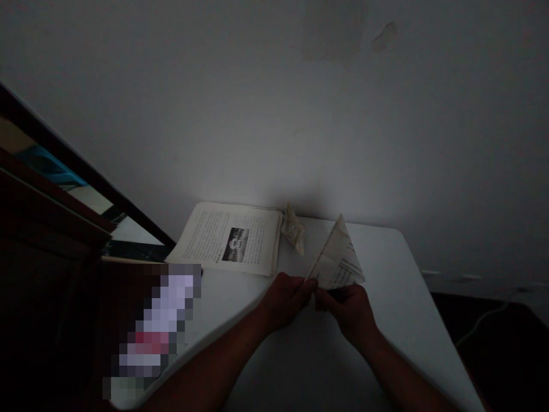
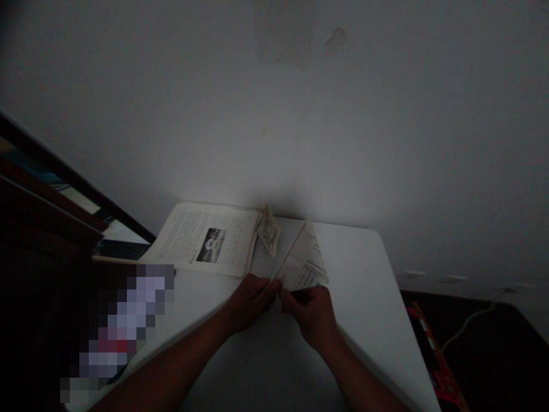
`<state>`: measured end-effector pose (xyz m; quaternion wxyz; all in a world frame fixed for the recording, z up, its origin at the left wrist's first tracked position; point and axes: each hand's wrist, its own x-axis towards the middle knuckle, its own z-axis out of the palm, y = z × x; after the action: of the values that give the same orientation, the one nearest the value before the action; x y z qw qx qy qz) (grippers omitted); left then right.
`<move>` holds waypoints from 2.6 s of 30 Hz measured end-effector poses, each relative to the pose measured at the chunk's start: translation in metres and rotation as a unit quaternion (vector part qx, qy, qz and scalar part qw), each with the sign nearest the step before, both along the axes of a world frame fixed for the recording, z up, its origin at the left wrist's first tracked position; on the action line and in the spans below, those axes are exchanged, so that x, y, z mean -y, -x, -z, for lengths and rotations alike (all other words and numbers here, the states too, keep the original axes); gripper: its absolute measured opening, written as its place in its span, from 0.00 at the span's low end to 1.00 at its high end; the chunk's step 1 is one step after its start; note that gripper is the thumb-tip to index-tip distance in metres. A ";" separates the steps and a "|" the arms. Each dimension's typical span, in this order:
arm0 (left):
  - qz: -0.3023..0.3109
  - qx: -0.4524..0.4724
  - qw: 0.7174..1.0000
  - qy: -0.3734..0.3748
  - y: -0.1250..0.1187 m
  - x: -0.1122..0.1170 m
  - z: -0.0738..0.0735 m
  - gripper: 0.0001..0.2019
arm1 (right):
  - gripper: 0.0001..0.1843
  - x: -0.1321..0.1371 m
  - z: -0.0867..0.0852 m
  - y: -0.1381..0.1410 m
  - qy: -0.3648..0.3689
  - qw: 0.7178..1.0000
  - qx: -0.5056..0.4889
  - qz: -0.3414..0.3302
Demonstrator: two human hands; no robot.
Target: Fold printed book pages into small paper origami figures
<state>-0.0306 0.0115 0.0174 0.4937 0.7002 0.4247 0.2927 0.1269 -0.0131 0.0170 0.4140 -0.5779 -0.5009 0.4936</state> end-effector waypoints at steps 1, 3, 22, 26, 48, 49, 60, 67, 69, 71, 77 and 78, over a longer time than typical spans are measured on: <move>0.002 0.001 1.000 0.004 0.000 0.000 0.000 0.28 | 0.13 0.000 0.000 0.000 0.003 1.000 0.000 -0.004; 0.014 0.010 1.000 0.019 0.002 0.001 -0.002 0.29 | 0.14 0.000 0.001 -0.002 0.006 1.000 -0.004 -0.021; -0.149 0.128 0.980 0.020 0.006 -0.005 -0.004 0.15 | 0.12 -0.009 0.008 -0.010 0.013 0.977 -0.200 -0.072; -0.137 0.141 0.980 0.032 0.006 -0.006 -0.004 0.15 | 0.11 -0.015 0.012 -0.015 -0.018 0.966 -0.256 0.032; -0.059 0.306 0.943 0.116 0.006 -0.008 -0.001 0.13 | 0.06 -0.014 -0.002 -0.010 0.073 0.905 -0.420 -0.012; -0.074 0.294 0.947 0.102 0.006 -0.008 -0.002 0.11 | 0.06 -0.014 0.000 -0.011 0.060 0.912 -0.406 -0.007; -0.083 0.243 0.965 0.051 0.006 -0.008 -0.002 0.15 | 0.09 -0.012 0.012 -0.016 0.014 0.952 -0.306 -0.006; -0.065 0.229 0.970 0.043 0.004 -0.007 -0.005 0.19 | 0.10 -0.013 0.013 -0.015 0.000 0.966 -0.256 -0.030; -0.071 0.218 0.973 0.028 0.005 -0.006 -0.005 0.17 | 0.12 -0.012 0.010 -0.015 -0.027 0.980 -0.194 -0.024; -0.092 0.188 0.978 0.002 0.005 -0.005 -0.005 0.15 | 0.15 -0.010 0.005 -0.015 -0.073 0.993 -0.090 -0.004; -0.133 0.047 0.985 -0.098 0.005 -0.001 -0.005 0.10 | 0.29 0.001 -0.010 -0.006 -0.299 0.936 0.186 -0.016; -0.133 0.033 0.984 -0.115 0.005 0.000 -0.005 0.12 | 0.29 0.003 -0.011 -0.004 -0.325 0.923 0.205 -0.025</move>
<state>-0.0357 0.0116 0.0220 0.3809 0.6794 0.4608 0.4255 0.1309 -0.0157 0.0276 0.4549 -0.4877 -0.7219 0.1845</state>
